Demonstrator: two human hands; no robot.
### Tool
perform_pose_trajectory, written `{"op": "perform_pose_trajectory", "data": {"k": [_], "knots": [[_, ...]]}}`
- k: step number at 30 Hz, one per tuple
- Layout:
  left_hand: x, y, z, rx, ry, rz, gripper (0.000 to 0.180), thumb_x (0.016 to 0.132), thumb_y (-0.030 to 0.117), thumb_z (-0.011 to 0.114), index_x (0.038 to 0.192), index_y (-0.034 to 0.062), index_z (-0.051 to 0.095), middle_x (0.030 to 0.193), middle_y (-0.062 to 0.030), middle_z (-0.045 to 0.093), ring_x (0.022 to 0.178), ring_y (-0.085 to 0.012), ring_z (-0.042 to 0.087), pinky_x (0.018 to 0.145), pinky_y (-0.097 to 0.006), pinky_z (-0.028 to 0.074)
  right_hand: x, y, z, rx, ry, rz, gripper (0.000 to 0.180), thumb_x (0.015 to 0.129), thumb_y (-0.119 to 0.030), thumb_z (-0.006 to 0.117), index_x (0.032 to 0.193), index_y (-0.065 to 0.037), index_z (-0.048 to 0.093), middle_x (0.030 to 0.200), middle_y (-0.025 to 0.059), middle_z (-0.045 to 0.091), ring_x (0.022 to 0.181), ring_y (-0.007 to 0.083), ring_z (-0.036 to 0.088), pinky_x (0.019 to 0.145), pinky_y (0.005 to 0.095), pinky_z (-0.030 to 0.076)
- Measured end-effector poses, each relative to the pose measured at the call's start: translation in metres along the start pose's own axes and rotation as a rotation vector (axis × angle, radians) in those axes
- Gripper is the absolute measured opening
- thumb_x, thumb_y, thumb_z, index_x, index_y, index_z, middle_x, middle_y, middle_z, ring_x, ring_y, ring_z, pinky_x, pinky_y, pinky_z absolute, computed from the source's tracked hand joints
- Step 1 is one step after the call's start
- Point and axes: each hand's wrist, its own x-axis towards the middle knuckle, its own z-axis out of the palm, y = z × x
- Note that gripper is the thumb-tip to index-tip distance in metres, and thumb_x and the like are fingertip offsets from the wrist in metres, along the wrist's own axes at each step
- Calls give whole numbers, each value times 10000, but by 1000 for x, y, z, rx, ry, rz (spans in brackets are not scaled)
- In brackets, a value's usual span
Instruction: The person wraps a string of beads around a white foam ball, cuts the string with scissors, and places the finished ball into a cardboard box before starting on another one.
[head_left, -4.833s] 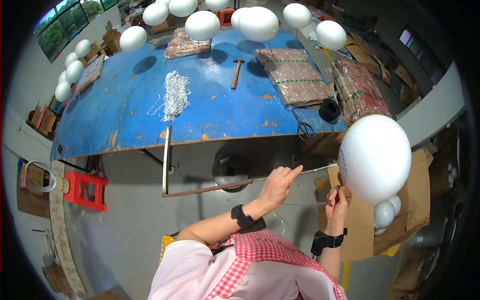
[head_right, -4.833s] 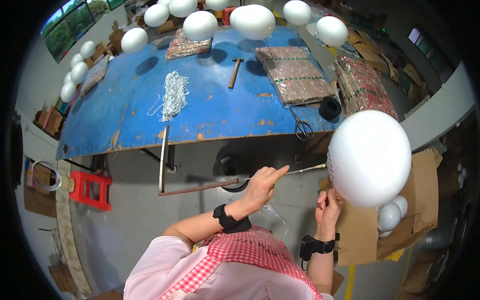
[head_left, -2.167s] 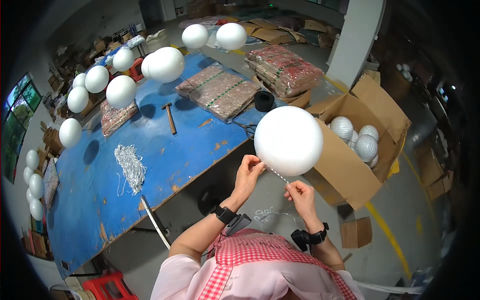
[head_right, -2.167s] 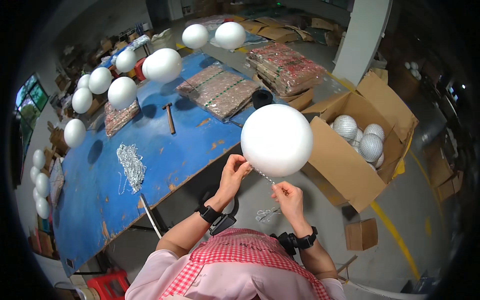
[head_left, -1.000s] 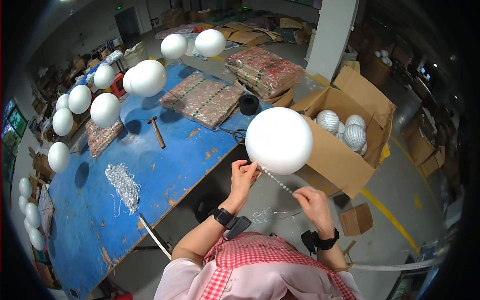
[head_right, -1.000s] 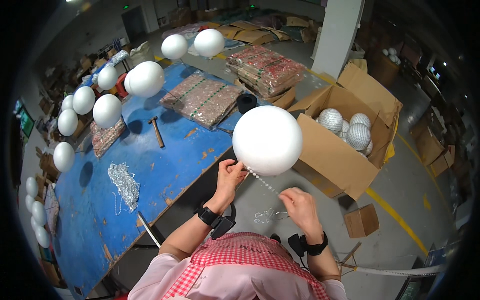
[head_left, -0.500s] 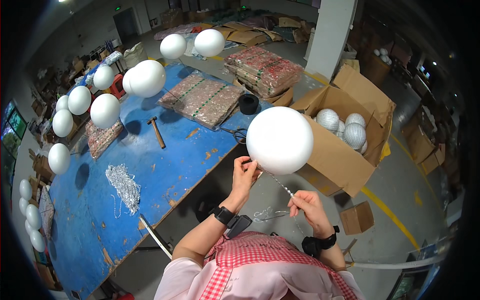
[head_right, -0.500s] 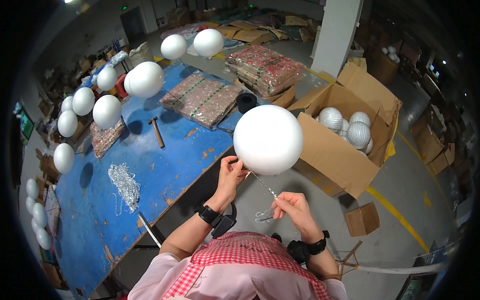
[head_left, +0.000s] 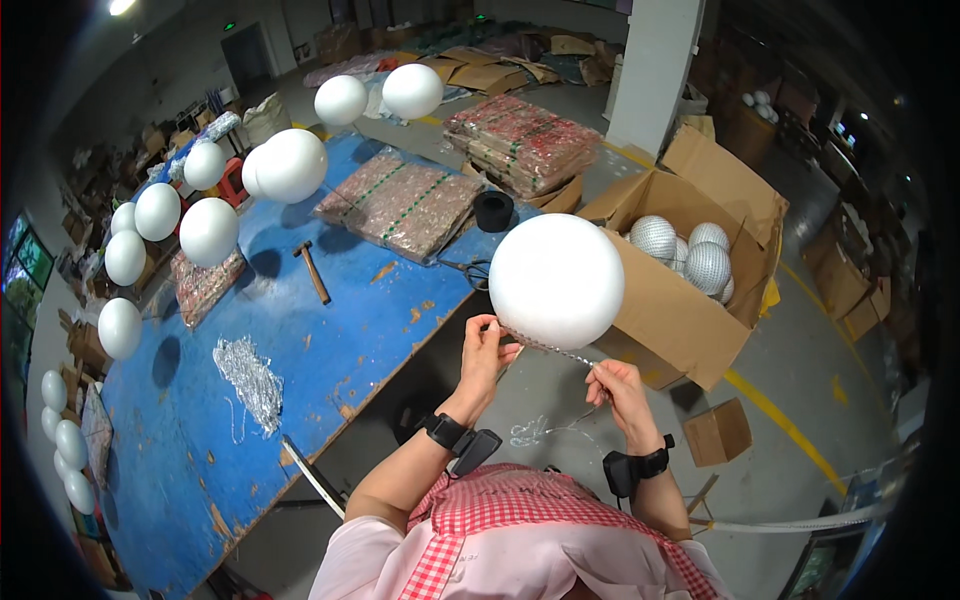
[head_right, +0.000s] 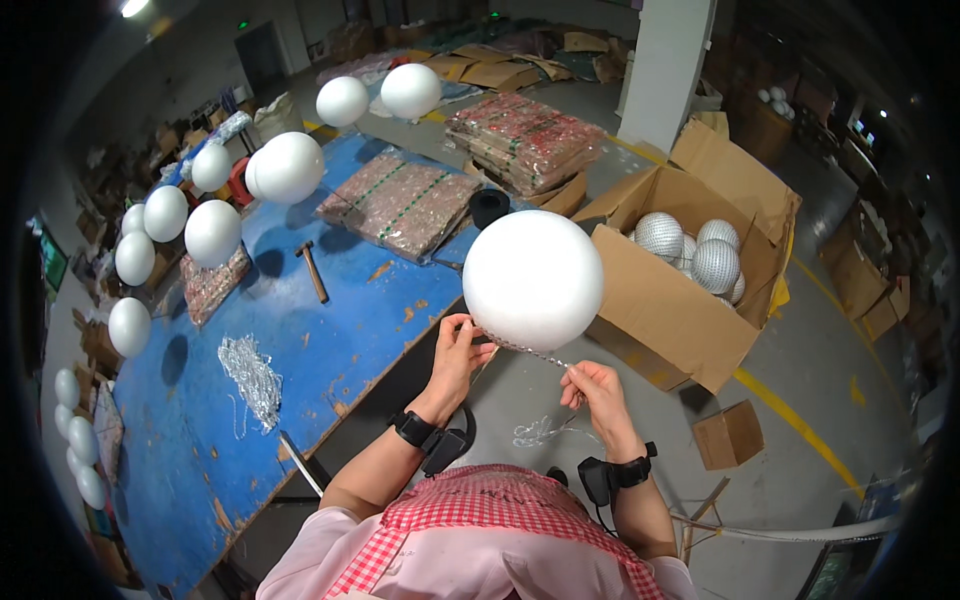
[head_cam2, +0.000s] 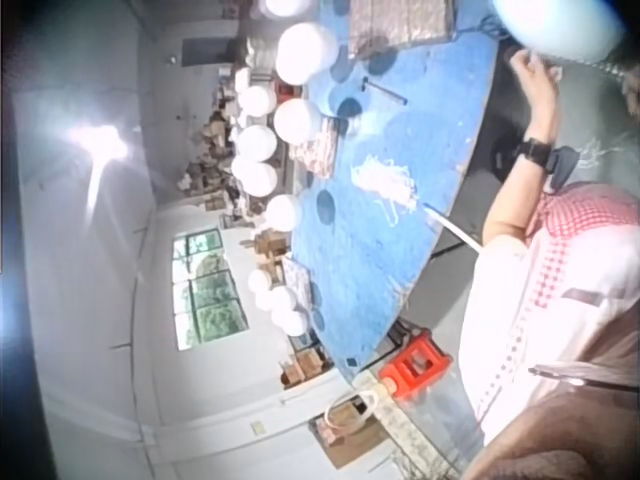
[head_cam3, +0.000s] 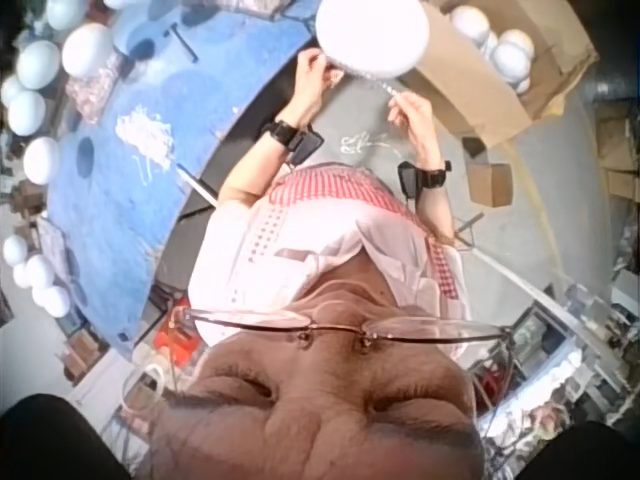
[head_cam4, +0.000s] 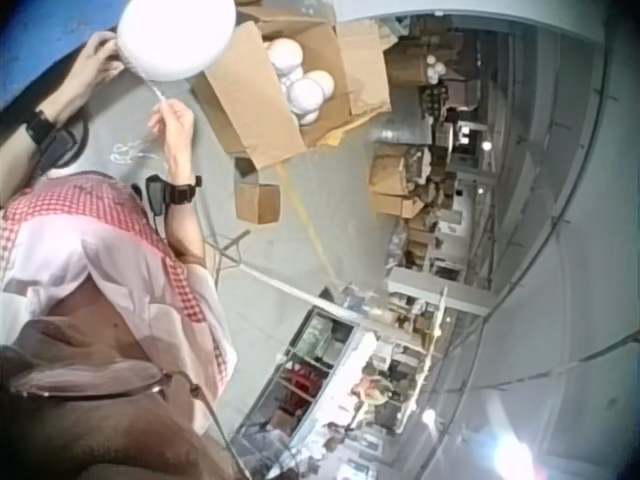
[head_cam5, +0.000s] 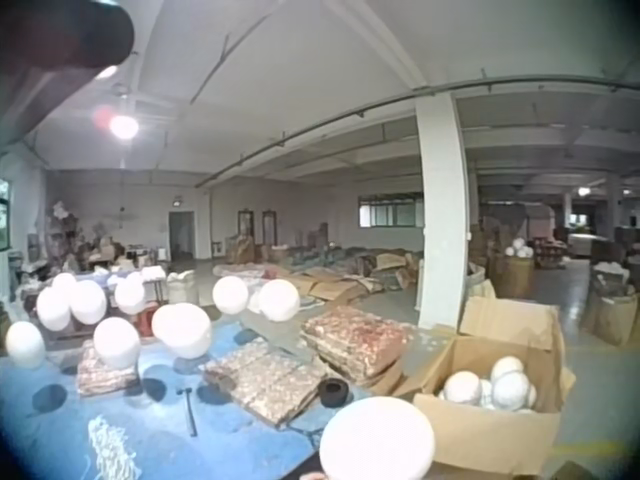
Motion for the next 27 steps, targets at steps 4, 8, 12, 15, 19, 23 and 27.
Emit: {"op": "perform_pose_trajectory", "data": {"k": [4, 8, 12, 15, 19, 23, 27], "knots": [[-4, 2, 3, -16, -35, -36, 356, 941, 280, 526, 1178, 79, 352, 1033, -77, 526, 830, -130, 572, 744, -273, 490, 6, 2, -2, 5, 14, 5, 256, 933, -221, 518, 776, -38, 604, 600, 36, 602, 518, 66, 527, 505, 187, 407], [-2, -7, 5, 114, -66, 64, 414, 902, 194, 593, 1183, 31, 337, 1012, -89, 548, 798, -108, 552, 712, -231, 473, 9, 4, 1, -32, -46, 21, 258, 933, -218, 519, 784, -28, 610, 605, 41, 609, 510, 62, 519, 491, 185, 405], [9, -14, -1, 131, -25, 74, 462, 878, 147, 620, 1201, 12, 320, 892, -78, 582, 736, -99, 539, 681, -208, 458, 3, -5, 7, -77, -85, 19, 260, 933, -216, 520, 784, -24, 612, 612, 45, 615, 510, 62, 519, 490, 183, 405], [13, -19, -3, 91, -9, 50, 457, 880, 155, 618, 1203, 10, 330, 863, -76, 596, 720, -107, 549, 674, -223, 466, -3, -11, 13, -76, -188, 2, 269, 935, -220, 519, 780, -20, 612, 613, 44, 616, 511, 59, 519, 489, 179, 403], [12, -17, 1, 48, 22, -2, 440, 886, 183, 617, 1192, 11, 351, 918, -87, 600, 758, -123, 573, 685, -239, 476, 4, -7, 9, -85, -178, 10, 267, 937, -211, 516, 782, -15, 611, 611, 40, 613, 511, 56, 517, 485, 181, 403], [15, -20, -1, -27, 28, -58, 438, 896, 243, 608, 1185, 19, 367, 1013, -99, 583, 824, -147, 591, 728, -271, 491, 17, 2, 5, -95, -109, -16, 261, 936, -206, 517, 782, -17, 610, 607, 37, 610, 508, 55, 514, 476, 180, 396], [14, -15, 1, -21, 78, -122, 395, 921, 289, 567, 1168, 40, 385, 1039, -96, 569, 861, -157, 584, 764, -296, 495, 25, 5, 7, -91, -80, -14, 265, 935, -215, 520, 779, -20, 609, 605, 34, 607, 510, 49, 513, 475, 174, 391]]}}
